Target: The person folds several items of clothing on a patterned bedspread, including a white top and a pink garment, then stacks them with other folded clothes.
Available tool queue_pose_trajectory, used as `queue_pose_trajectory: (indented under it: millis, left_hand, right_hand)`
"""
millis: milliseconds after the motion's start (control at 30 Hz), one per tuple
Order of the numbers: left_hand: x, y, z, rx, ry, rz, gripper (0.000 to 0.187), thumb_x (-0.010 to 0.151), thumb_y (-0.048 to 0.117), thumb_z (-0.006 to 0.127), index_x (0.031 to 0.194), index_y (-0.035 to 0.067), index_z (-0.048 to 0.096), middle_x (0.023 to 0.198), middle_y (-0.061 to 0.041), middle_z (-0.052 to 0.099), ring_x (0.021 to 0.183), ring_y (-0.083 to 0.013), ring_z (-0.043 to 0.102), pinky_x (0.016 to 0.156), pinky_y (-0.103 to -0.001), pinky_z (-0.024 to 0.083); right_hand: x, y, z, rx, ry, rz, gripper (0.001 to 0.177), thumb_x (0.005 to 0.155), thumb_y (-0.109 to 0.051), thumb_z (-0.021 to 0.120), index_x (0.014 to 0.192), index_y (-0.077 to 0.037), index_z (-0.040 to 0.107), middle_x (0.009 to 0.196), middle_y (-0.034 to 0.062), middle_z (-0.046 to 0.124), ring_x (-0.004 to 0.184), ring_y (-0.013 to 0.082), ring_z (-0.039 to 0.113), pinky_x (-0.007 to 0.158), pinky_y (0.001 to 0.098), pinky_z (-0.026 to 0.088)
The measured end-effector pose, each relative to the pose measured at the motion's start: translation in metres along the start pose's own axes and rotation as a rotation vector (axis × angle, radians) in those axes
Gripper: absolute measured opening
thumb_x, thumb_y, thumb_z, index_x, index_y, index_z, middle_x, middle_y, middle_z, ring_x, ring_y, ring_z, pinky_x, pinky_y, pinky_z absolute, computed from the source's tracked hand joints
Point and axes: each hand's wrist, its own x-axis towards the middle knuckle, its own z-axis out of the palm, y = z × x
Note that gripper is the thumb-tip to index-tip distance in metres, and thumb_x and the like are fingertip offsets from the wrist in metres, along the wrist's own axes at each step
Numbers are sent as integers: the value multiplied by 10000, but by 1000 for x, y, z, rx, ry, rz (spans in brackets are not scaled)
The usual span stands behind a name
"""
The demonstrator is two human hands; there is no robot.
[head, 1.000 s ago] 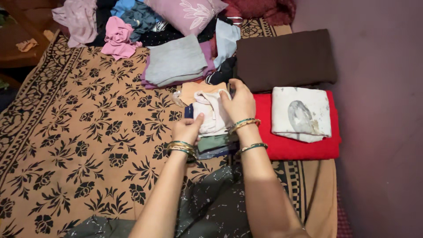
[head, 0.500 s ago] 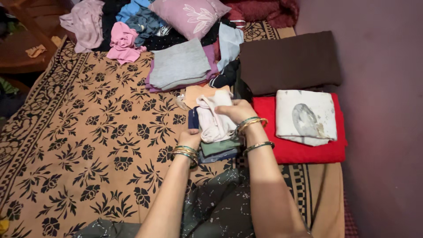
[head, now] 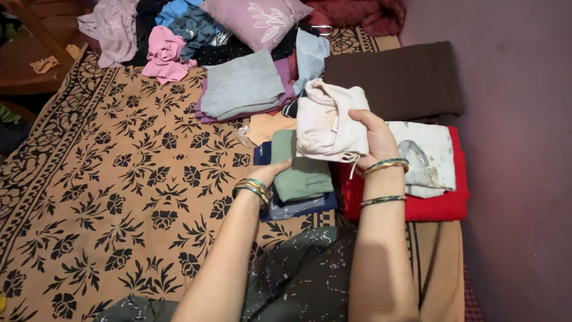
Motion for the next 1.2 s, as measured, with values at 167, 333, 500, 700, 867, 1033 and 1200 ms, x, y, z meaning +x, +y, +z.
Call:
queue_pose_trajectory:
  millis: [167,333,500,700,867,1033,1200]
  left_hand:
    - [-10,14,9,277,107,2,635,686,356,884,1124,-84,749,1081,-190,793,921,-261,782,843,-330,593]
    - [-28,9,25,711,567,297,969,521,352,1039,1263,-82,591,1222,-275,634,1115,-395,624,887,-426,507]
    - [-34,10,25,676,417,167,732,629,383,946,1182,-8,666,1168,-240,696,1043,-331,686,950,-412,545]
    - [-27,10,19,778,263,431,600,612,247,878,1163,83,704,1011,-166,751,941,-314,700,838,-413,540]
    - [1,-10,21,415,111,606,446,676,88,802,1101,10,690,959,-157,767,874,-254,736,797,-344,574]
    - [14,-6,9,-76,-125,409,425,751,-57,718,1163,-11,627,992,-150,754,866,-271,736,787,-391,602]
    - [-33,33,-58,-691,-206,376,508,819,-39,650,1317,5,563,1270,-169,659,1121,-304,677,965,-478,574]
  right_hand:
    - [-3,-2,4,7,11,-7,496,905,-70,607,1386,37,548,1285,193,675,1159,327,684,1042,479,552]
    - [-4,-3,1,1,21,-19,495,906,-67,606,1385,43,548,1286,196,677,1159,324,688,1045,471,552]
    - [1,1,-5,-20,27,-34,486,916,-55,615,1388,39,551,1281,178,681,1160,311,682,1049,459,549]
    - [8,7,-10,1,6,20,489,905,-71,605,1382,20,555,1290,184,678,1160,325,684,1047,483,547]
    - [8,6,-14,39,-9,45,497,916,-81,601,1396,33,542,1313,202,665,1180,340,679,1059,498,545]
    - [2,2,-8,46,-24,24,519,922,-80,599,1422,38,526,1335,209,661,1199,350,673,1067,504,538]
    - [1,6,-3,50,-3,-13,519,914,-77,609,1418,24,541,1344,199,653,1196,355,670,1057,524,539]
